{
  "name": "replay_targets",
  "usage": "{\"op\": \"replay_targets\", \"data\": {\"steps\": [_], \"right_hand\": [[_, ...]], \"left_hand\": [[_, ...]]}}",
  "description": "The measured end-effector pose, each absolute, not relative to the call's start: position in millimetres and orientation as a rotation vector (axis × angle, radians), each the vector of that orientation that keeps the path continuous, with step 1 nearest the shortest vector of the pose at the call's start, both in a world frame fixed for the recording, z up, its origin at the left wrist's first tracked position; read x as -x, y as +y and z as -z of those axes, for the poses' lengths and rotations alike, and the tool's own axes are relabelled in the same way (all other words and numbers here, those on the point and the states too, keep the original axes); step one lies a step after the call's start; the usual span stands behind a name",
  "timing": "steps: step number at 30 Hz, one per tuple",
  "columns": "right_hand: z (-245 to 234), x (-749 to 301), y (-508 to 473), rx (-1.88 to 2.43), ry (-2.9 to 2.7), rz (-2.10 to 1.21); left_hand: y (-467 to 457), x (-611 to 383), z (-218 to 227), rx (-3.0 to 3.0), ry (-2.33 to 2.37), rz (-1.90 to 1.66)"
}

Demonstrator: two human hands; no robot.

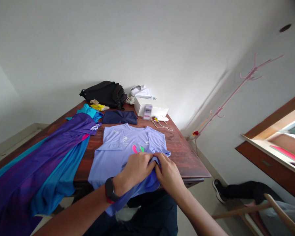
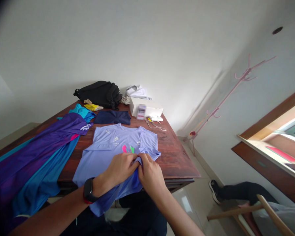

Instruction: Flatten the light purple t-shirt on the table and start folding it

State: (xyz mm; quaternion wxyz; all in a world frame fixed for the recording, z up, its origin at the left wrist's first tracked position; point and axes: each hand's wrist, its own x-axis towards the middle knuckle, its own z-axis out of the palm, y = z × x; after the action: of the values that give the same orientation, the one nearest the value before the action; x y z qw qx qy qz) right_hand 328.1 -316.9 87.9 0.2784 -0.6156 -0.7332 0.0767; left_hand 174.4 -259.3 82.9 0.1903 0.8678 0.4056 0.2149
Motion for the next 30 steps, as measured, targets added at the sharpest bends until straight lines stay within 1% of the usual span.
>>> {"op": "replay_targets", "data": {"steps": [4, 7, 12, 18, 22, 26, 30], "right_hand": [[-94, -335, -317, 1.66, -2.005, -0.215], [-104, -342, -321, 1.682, -1.973, -0.224], [-131, -357, -334, 1.691, -1.841, -0.204], [-153, -378, -355, 1.674, -1.616, -0.315], [-160, -385, -361, 1.589, -1.551, -0.463], [-159, -393, -361, 1.503, -1.436, -0.461], [-156, -398, -366, 1.464, -1.11, -0.543]], "left_hand": [[-263, -173, -84, -2.429, 1.102, -0.606], [-267, -171, -76, -2.43, 1.113, -0.612], [-279, -152, -44, -2.458, 1.198, -0.555], [-297, -90, 2, -2.282, 1.577, -0.595], [-312, -59, 24, -2.214, 1.649, -0.747], [-321, -37, 28, -2.249, 1.639, -1.046], [-324, -10, 23, -2.272, 1.682, -1.065]]}}
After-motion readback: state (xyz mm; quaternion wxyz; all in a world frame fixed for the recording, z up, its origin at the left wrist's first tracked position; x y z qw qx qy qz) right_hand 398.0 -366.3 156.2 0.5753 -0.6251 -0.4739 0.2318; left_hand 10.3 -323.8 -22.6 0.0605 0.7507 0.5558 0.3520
